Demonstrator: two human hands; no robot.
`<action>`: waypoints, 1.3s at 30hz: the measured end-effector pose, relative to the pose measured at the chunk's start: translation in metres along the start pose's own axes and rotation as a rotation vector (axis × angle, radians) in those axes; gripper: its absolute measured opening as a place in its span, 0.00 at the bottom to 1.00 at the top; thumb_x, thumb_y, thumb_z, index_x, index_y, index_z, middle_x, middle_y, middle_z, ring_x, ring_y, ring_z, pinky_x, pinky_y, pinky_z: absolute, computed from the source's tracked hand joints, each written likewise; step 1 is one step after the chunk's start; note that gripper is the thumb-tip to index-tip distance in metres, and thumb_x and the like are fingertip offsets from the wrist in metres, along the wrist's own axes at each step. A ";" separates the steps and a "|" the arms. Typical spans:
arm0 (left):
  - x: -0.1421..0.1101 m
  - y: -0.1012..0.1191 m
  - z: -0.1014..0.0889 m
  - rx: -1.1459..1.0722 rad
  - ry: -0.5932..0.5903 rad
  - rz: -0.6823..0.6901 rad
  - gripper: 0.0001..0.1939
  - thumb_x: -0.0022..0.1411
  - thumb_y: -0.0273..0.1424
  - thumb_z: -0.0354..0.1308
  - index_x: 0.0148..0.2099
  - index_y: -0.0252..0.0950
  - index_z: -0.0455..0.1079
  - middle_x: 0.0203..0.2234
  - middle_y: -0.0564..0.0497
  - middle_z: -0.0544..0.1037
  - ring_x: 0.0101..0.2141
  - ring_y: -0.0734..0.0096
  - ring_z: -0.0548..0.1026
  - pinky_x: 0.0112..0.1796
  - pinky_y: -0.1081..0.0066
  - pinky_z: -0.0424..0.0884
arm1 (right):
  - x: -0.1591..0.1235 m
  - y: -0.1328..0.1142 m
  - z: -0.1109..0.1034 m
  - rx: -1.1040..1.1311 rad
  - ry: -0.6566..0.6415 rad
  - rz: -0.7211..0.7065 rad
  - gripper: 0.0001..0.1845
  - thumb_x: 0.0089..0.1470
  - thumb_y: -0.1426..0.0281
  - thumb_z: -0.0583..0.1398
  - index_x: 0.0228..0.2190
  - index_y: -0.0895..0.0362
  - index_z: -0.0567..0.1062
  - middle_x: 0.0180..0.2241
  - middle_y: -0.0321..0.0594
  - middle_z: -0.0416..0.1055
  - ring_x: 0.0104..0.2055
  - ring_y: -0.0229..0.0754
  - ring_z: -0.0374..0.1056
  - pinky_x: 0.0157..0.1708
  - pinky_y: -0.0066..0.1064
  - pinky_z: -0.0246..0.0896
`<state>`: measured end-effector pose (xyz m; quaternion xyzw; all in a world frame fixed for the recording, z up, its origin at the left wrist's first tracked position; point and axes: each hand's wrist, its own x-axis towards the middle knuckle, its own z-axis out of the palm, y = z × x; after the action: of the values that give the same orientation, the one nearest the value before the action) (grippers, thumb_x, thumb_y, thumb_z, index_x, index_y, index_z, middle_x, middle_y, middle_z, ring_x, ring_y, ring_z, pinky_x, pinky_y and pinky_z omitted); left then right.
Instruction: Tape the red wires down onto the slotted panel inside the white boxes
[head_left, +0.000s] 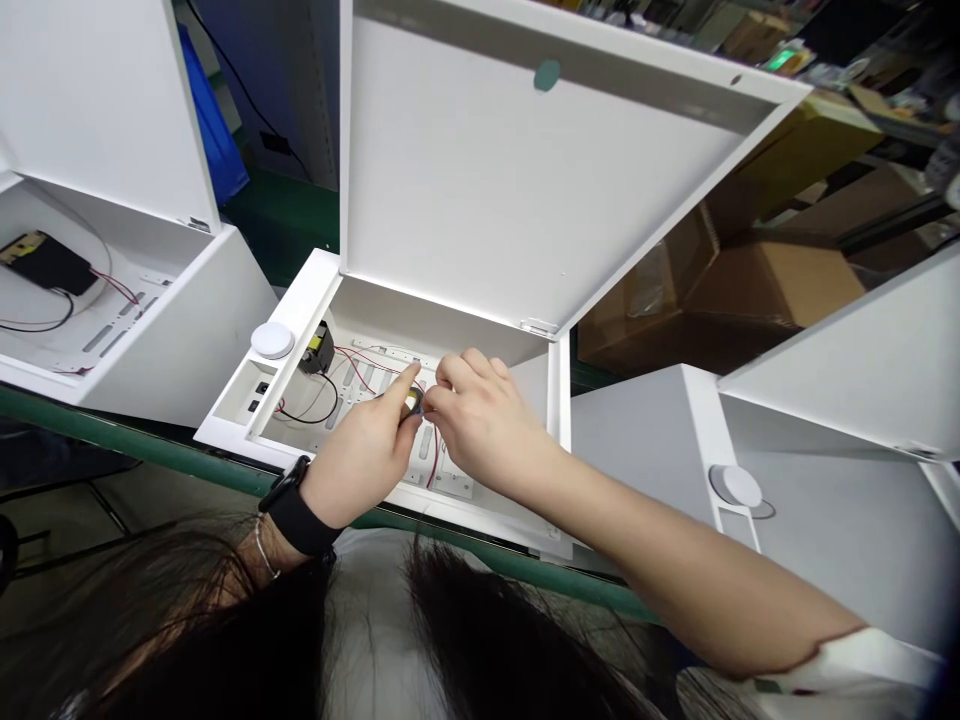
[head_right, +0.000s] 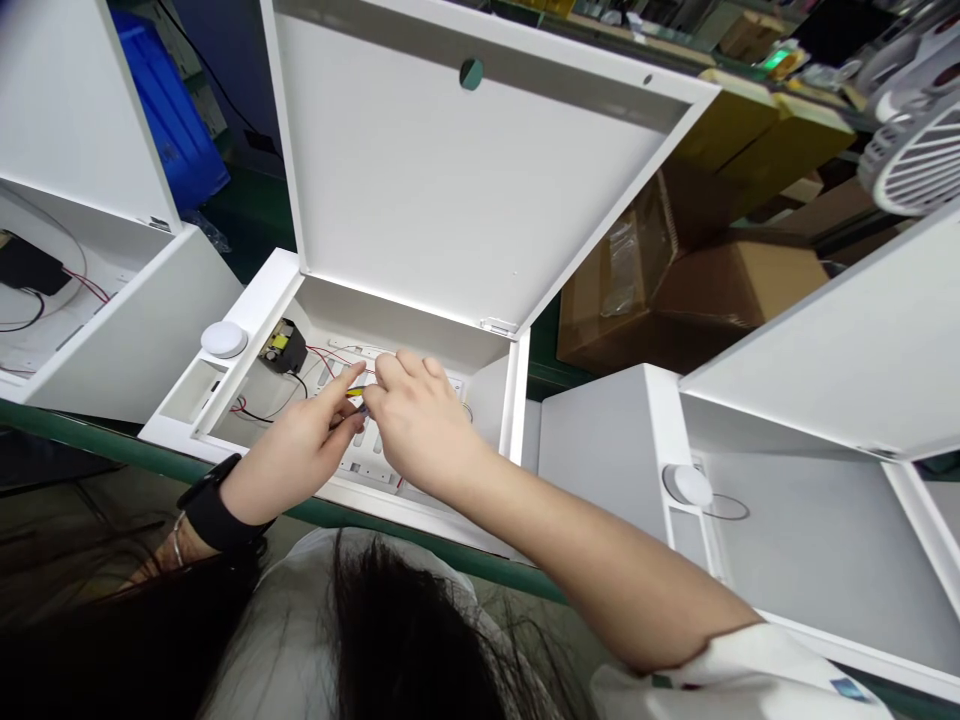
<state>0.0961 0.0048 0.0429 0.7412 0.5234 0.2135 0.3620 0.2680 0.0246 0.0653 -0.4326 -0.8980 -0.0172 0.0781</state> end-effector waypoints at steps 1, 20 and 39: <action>0.000 0.000 0.000 -0.048 0.011 -0.012 0.25 0.67 0.28 0.47 0.65 0.35 0.57 0.32 0.50 0.76 0.32 0.67 0.72 0.36 0.67 0.65 | -0.001 0.001 0.000 0.025 0.016 0.000 0.10 0.61 0.72 0.57 0.32 0.58 0.78 0.36 0.47 0.68 0.41 0.46 0.55 0.37 0.37 0.44; 0.005 0.002 -0.001 -0.095 0.176 0.015 0.02 0.65 0.27 0.50 0.38 0.36 0.64 0.26 0.55 0.72 0.27 0.74 0.68 0.31 0.71 0.61 | 0.002 -0.006 -0.007 -0.082 0.143 -0.098 0.10 0.58 0.75 0.57 0.28 0.58 0.78 0.30 0.46 0.70 0.41 0.47 0.55 0.37 0.39 0.42; 0.018 0.007 -0.015 -0.011 0.255 0.087 0.03 0.62 0.25 0.51 0.38 0.34 0.65 0.30 0.48 0.75 0.33 0.66 0.74 0.35 0.68 0.65 | 0.028 -0.009 -0.018 -0.028 0.074 -0.112 0.15 0.59 0.80 0.52 0.29 0.60 0.77 0.26 0.47 0.66 0.35 0.46 0.54 0.34 0.38 0.47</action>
<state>0.0964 0.0251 0.0567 0.7279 0.5316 0.3244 0.2870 0.2463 0.0384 0.0879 -0.3816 -0.9171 -0.0501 0.1042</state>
